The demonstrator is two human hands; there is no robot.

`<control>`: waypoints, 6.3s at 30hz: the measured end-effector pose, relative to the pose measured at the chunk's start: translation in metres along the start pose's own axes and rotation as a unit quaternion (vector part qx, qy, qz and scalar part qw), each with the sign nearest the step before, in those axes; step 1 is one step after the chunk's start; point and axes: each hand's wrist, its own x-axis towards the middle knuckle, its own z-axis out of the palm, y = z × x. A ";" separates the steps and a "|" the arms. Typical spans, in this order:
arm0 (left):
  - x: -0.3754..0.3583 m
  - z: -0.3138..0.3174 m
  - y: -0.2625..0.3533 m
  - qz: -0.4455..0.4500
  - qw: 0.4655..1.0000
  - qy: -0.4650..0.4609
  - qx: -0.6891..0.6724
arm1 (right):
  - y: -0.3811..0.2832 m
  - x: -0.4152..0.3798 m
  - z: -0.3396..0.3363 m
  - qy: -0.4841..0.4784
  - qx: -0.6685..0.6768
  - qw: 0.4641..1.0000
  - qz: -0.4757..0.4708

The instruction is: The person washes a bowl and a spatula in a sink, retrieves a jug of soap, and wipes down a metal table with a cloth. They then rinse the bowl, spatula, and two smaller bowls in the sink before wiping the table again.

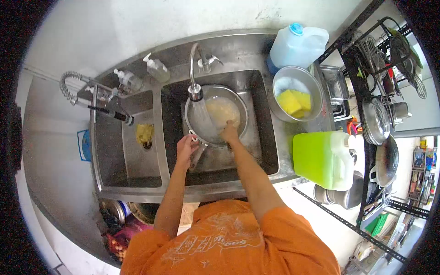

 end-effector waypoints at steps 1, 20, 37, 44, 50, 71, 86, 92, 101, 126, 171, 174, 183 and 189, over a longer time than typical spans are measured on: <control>0.004 -0.002 0.009 0.005 0.999 0.000 0.036 | 0.006 0.009 0.008 0.000 -0.032 0.999 -0.037; 0.009 0.108 0.098 0.541 0.697 -0.102 0.459 | -0.091 -0.035 -0.065 -0.056 0.491 0.861 -0.122; 0.108 0.070 0.064 0.033 0.997 -0.008 -0.069 | -0.110 -0.001 -0.064 -0.028 0.272 0.953 -0.130; 0.079 0.038 0.092 0.116 0.990 -0.010 -0.076 | -0.130 0.005 0.003 -0.252 0.509 0.823 -0.005; 0.210 0.022 0.034 0.115 0.990 -0.078 -0.026 | -0.079 -0.060 -0.095 -0.064 -0.033 0.958 -0.277; 0.303 0.194 0.115 -0.053 0.964 -0.040 -0.257 | -0.051 -0.267 -0.405 0.229 -0.482 0.836 -0.129; 0.245 0.230 0.137 0.044 0.961 -0.085 -0.260 | -0.049 -0.268 -0.440 0.079 -0.533 0.762 -0.359; 0.082 0.267 0.074 0.109 0.973 -0.107 -0.175 | -0.093 -0.282 -0.423 0.127 -0.497 0.847 -0.141; -0.026 0.283 0.056 0.195 0.947 -0.248 -0.054 | -0.081 -0.291 -0.439 0.035 -0.127 0.952 -0.276; -0.164 0.422 0.123 0.572 0.665 -0.314 0.362 | 0.001 -0.314 -0.429 0.285 -0.236 0.902 -0.223; -0.048 0.118 -0.055 0.090 0.968 -0.122 0.202 | -0.086 -0.168 -0.470 0.104 -0.097 0.944 -0.297; -0.053 0.107 -0.054 0.099 0.965 -0.133 0.203 | -0.145 -0.099 -0.449 0.133 -0.102 0.917 -0.363; -0.067 0.061 -0.092 0.112 0.979 -0.063 0.156 | -0.225 0.070 -0.396 0.304 0.115 0.872 -0.367; -0.076 0.033 -0.094 0.094 0.978 -0.023 0.183 | -0.234 0.071 -0.382 0.430 -0.048 0.831 -0.351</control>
